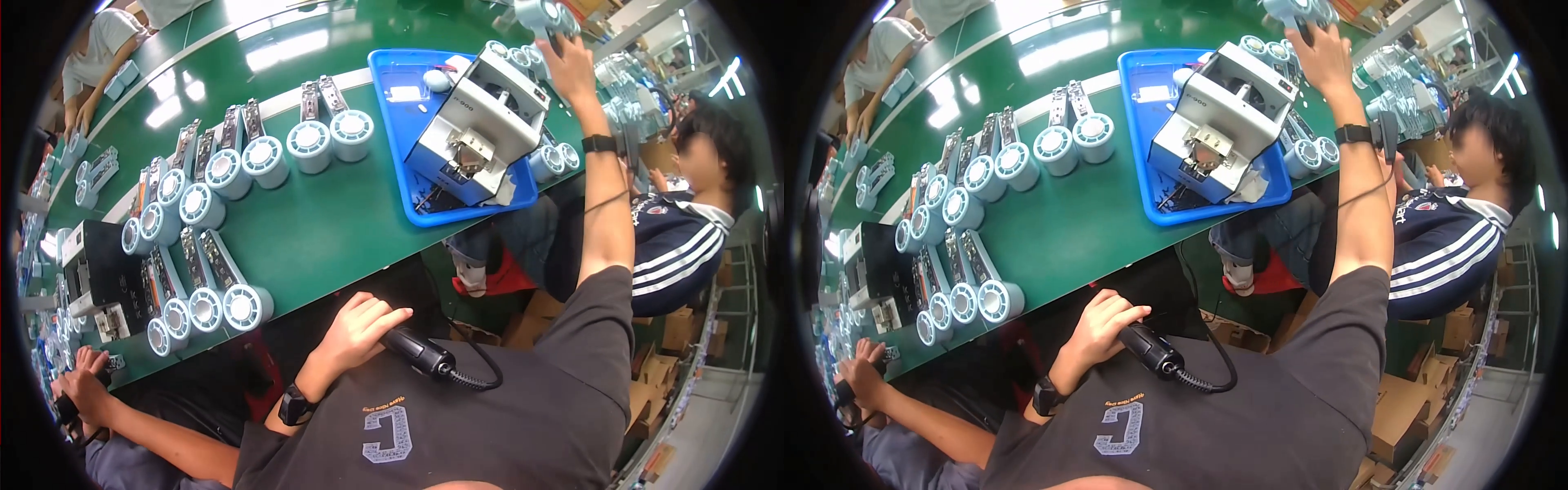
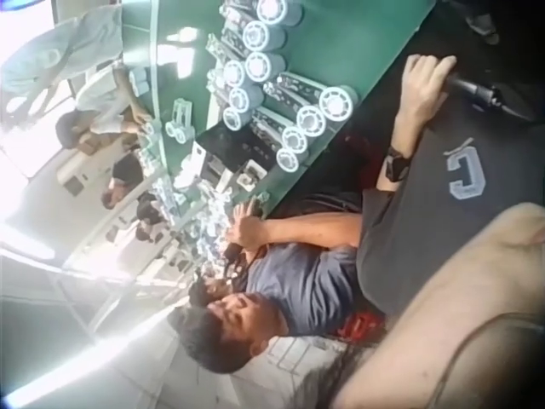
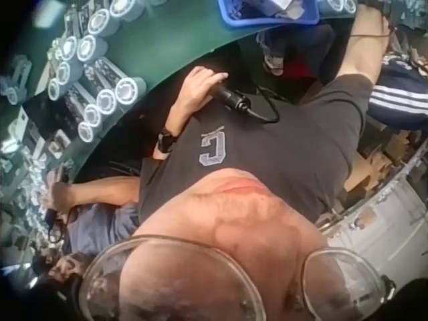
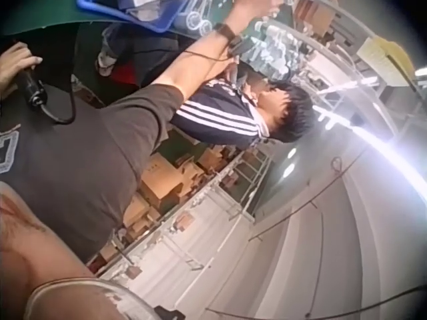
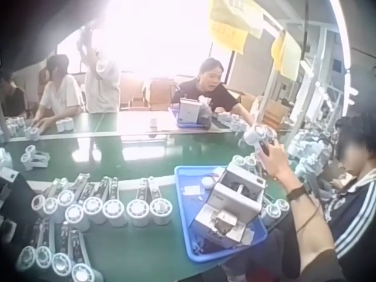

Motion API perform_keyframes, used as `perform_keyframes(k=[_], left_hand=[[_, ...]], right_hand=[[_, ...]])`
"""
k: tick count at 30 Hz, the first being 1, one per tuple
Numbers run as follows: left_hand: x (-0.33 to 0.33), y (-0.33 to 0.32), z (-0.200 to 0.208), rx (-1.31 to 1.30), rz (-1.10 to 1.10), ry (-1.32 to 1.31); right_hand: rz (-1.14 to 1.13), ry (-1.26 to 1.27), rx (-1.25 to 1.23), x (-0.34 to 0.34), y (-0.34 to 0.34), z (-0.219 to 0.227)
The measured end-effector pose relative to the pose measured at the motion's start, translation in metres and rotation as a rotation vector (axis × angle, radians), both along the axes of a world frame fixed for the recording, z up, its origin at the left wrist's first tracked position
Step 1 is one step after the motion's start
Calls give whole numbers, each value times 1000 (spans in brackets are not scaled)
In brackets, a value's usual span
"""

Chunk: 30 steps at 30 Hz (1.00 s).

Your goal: Assemble small electronic components onto a circuit board using an electric screwdriver.

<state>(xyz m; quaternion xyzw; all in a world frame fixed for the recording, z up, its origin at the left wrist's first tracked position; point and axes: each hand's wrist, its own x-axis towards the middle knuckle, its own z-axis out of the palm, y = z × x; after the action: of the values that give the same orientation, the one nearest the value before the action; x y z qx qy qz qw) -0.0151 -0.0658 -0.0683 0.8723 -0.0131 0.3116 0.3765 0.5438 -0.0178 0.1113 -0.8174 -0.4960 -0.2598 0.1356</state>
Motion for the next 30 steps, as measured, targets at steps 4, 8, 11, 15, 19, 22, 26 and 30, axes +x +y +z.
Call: perform_keyframes(k=[4,8,11,15,19,22,26,30], left_hand=[[-1,6,-1,0,25,19],[0,11,4,10,43,16],[5,12,4,13,25,3],[9,15,2,6,6,14],[5,14,-1,14,12,4],[0,10,3,-1,57,13],[-1,13,-2,-6,33,-24],[1,13,1,19,0,-42]], right_hand=[[-254,116,-224,28,-32,-47],[-349,125,-341,21,-65,-56],[-387,173,-418,31,-85,-48],[-314,154,-444,37,-90,-49],[-276,138,-452,27,-88,-49],[-203,236,-667,50,-88,-43],[-139,218,-742,68,-77,-50],[-95,425,-630,74,-79,-59]])
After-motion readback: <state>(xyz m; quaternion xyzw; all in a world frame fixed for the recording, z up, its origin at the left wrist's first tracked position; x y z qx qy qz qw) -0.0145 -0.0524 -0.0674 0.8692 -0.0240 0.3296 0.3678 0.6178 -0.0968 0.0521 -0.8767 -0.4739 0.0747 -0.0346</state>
